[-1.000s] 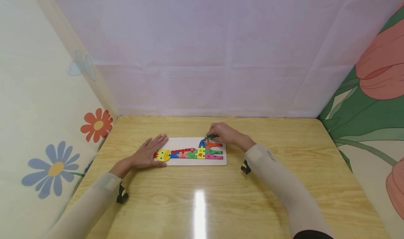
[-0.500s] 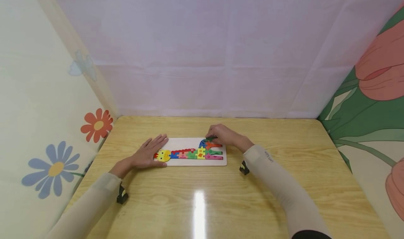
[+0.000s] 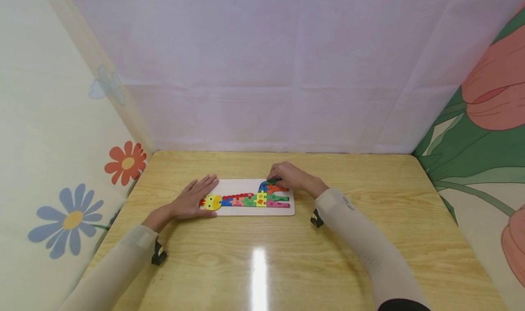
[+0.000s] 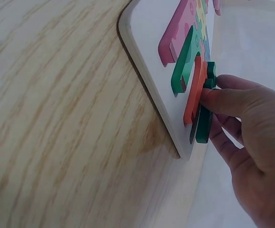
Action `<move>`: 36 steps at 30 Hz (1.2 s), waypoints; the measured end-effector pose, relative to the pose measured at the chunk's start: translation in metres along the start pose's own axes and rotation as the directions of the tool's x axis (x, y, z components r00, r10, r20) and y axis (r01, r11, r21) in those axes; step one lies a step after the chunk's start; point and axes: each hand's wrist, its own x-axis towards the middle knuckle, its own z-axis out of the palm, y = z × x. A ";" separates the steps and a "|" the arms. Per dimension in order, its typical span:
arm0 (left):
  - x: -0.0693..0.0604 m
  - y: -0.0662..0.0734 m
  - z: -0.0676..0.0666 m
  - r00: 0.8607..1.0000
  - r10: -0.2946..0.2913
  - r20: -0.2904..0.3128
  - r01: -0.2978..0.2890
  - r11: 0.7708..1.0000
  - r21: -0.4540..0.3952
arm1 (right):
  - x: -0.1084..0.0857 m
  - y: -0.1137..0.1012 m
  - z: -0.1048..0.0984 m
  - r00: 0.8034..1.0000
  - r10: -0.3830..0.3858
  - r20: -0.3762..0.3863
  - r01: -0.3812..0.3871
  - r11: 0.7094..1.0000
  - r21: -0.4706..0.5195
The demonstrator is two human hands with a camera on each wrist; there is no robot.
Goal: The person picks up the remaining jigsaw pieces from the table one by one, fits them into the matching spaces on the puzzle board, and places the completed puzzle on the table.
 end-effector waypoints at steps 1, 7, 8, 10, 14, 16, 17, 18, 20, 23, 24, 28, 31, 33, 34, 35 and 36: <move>0.000 0.000 0.000 1.000 0.001 -0.001 -0.001 1.000 0.001 | 0.000 0.000 0.000 1.000 -0.001 0.002 0.001 1.000 -0.004; 0.000 -0.001 0.000 1.000 0.008 -0.012 -0.008 1.000 -0.008 | 0.002 -0.001 -0.002 1.000 0.000 0.010 0.000 1.000 -0.007; 0.000 -0.001 0.000 1.000 0.008 -0.011 -0.009 1.000 -0.009 | 0.002 -0.001 -0.003 1.000 0.001 0.010 -0.001 1.000 -0.004; 0.000 -0.001 0.000 1.000 0.008 -0.009 -0.008 1.000 -0.009 | 0.002 -0.001 -0.003 1.000 0.003 0.013 -0.003 1.000 0.000; 0.000 -0.002 0.000 1.000 0.007 -0.008 -0.007 1.000 -0.003 | 0.002 0.000 -0.003 1.000 0.004 0.016 -0.004 1.000 0.008; 0.000 -0.002 0.000 1.000 0.007 -0.009 -0.007 1.000 -0.004 | 0.002 0.000 -0.003 1.000 0.004 0.015 -0.005 1.000 0.010; 0.000 -0.002 0.000 1.000 0.007 -0.008 -0.007 1.000 -0.003 | 0.002 0.000 -0.002 1.000 0.006 0.013 -0.006 1.000 0.010; 0.000 -0.002 0.000 1.000 0.007 -0.008 -0.008 1.000 -0.003 | 0.002 0.001 -0.002 1.000 0.005 0.012 -0.005 1.000 0.009; 0.000 -0.002 0.000 1.000 0.008 -0.008 -0.008 1.000 -0.005 | 0.002 0.002 -0.002 1.000 0.003 0.011 -0.003 1.000 0.008; 0.000 -0.003 0.000 1.000 0.008 -0.009 -0.008 1.000 -0.002 | 0.002 0.002 -0.001 1.000 0.003 0.010 -0.003 1.000 0.002; 0.000 -0.003 0.000 1.000 0.009 -0.009 -0.009 1.000 -0.003 | 0.002 0.002 -0.001 1.000 0.004 0.010 -0.004 1.000 0.003; 0.000 -0.003 0.001 1.000 0.010 -0.009 -0.010 1.000 -0.001 | 0.001 0.002 -0.001 1.000 0.017 0.012 -0.018 1.000 0.024; 0.000 -0.003 0.001 1.000 0.009 -0.009 -0.009 1.000 -0.005 | 0.001 0.002 0.000 0.999 0.031 0.012 -0.031 0.999 0.038; 0.000 -0.002 0.001 1.000 0.008 -0.008 -0.008 1.000 -0.006 | 0.001 0.002 0.000 0.999 0.039 0.011 -0.039 0.998 0.040; 0.000 -0.002 0.001 1.000 0.008 -0.009 -0.009 1.000 -0.007 | 0.000 0.002 0.000 0.999 0.039 0.010 -0.040 0.998 0.039; 0.000 -0.002 0.001 1.000 0.008 -0.009 -0.008 1.000 -0.006 | 0.000 0.002 0.000 0.999 0.039 0.008 -0.040 0.999 0.036; 0.000 -0.002 0.001 1.000 0.008 -0.009 -0.008 1.000 -0.007 | -0.001 0.002 0.000 0.999 0.039 0.007 -0.039 0.999 0.035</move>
